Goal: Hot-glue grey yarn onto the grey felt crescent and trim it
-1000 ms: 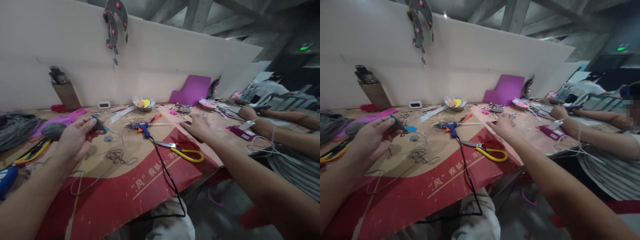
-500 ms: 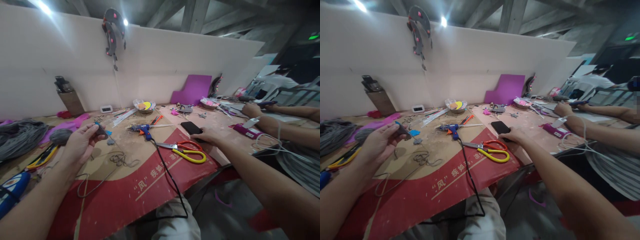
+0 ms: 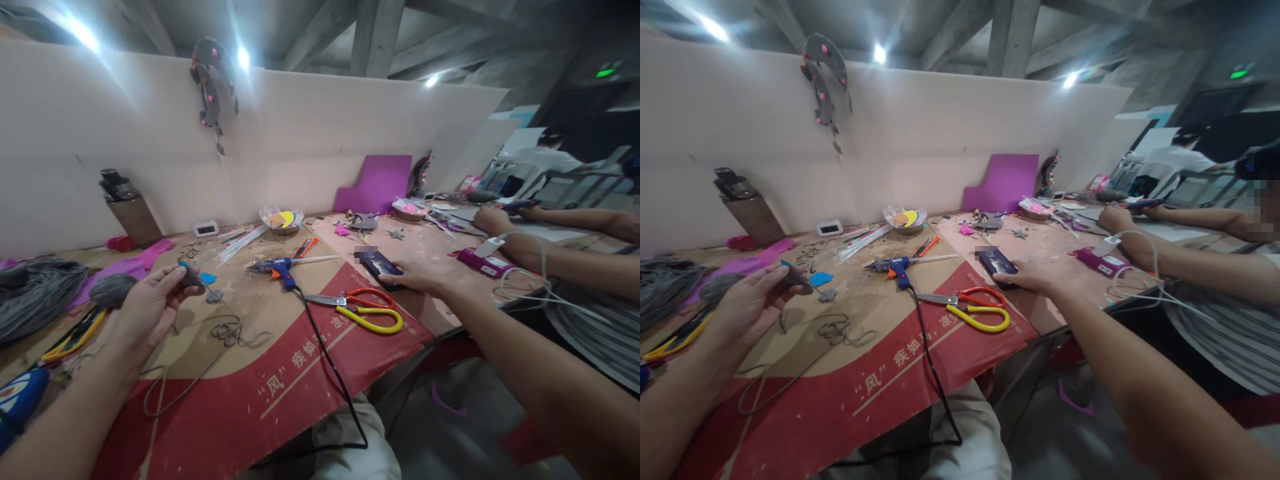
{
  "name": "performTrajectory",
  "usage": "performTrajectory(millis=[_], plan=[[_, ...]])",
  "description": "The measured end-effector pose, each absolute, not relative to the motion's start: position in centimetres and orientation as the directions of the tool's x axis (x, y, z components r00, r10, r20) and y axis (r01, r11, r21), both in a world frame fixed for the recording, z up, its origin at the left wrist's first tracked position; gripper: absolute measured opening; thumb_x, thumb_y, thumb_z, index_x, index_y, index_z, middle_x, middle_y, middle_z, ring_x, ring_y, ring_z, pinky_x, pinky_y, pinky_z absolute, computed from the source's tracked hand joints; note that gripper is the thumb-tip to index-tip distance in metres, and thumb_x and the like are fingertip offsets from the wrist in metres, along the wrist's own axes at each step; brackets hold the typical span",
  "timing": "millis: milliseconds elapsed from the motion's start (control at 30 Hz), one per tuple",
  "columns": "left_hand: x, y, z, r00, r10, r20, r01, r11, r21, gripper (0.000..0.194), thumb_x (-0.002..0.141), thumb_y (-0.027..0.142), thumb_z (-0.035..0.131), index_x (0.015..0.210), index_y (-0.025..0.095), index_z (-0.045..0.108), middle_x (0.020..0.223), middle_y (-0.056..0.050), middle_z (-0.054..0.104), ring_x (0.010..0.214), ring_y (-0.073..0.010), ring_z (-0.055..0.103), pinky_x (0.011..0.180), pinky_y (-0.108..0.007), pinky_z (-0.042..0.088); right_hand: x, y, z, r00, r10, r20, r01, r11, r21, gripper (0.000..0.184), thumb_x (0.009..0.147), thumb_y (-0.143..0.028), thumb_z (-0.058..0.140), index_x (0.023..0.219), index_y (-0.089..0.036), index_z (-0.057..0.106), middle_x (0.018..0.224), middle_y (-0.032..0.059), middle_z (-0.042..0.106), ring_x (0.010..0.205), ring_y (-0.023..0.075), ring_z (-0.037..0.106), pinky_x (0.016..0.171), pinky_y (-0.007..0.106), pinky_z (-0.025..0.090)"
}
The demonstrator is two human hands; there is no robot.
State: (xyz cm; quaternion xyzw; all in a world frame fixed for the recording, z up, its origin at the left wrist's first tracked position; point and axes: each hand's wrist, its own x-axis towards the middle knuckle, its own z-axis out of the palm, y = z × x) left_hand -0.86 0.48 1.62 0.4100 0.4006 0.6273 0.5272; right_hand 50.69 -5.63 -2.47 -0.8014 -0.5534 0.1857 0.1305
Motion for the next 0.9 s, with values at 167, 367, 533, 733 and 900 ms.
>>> performTrajectory(millis=[167,367,533,733,900], plan=[[-1.1,0.9,1.4,-0.126,0.988,0.085,-0.316,-0.121,0.941,0.006,0.074,0.010,0.066,0.074,0.013,0.071,0.074,-0.003,0.071,0.062,-0.0114,0.066,0.053,-0.018,0.058,53.7,-6.0,-3.5,0.236,0.921,-0.308,0.498,-0.388,-0.776,0.059,0.073,-0.046,0.074,0.124,-0.019,0.064,0.130,0.0101,0.066,0.117,0.0252,0.063,0.095,0.030,0.054],[-1.1,0.9,1.7,-0.128,0.989,0.072,-0.288,-0.107,0.952,0.003,0.072,0.013,0.070,0.075,0.013,0.071,0.076,-0.003,0.072,0.064,-0.0116,0.067,0.053,-0.016,0.058,54.4,-5.2,-4.3,0.321,0.895,-0.310,0.481,-0.435,-0.761,0.048,0.072,-0.038,0.077,0.114,-0.018,0.066,0.093,0.0062,0.073,0.078,0.0166,0.068,0.067,0.022,0.054],[-1.0,0.6,1.9,-0.135,0.988,0.080,-0.290,-0.117,0.950,0.005,0.072,0.013,0.070,0.074,0.016,0.072,0.078,-0.003,0.073,0.067,-0.0123,0.067,0.055,-0.017,0.059,54.6,-3.6,-4.4,0.420,0.849,-0.322,0.527,-0.517,-0.675,0.037,0.074,-0.038,0.076,0.101,-0.015,0.066,0.058,-0.0026,0.057,0.047,0.0091,0.048,0.045,0.020,0.038],[-1.3,0.6,1.8,-0.144,0.986,0.086,-0.286,-0.125,0.950,0.005,0.073,0.013,0.070,0.074,0.017,0.071,0.076,-0.002,0.073,0.068,-0.0123,0.068,0.056,-0.017,0.059,54.8,-1.6,-4.5,0.510,0.799,-0.319,0.556,-0.589,-0.586,0.039,0.083,-0.053,0.064,0.083,-0.014,0.066,0.047,-0.0023,0.048,0.043,0.0113,0.043,0.042,0.024,0.034],[-1.3,0.6,1.9,-0.146,0.986,0.085,-0.286,-0.124,0.950,0.003,0.072,0.014,0.072,0.074,0.016,0.071,0.077,-0.003,0.073,0.068,-0.0121,0.068,0.055,-0.016,0.059,54.8,-1.3,-4.4,0.533,0.791,-0.301,0.529,-0.589,-0.610,0.057,0.093,-0.063,0.041,0.082,-0.013,0.065,0.056,0.0020,0.053,0.041,0.0097,0.040,0.043,0.025,0.035]])
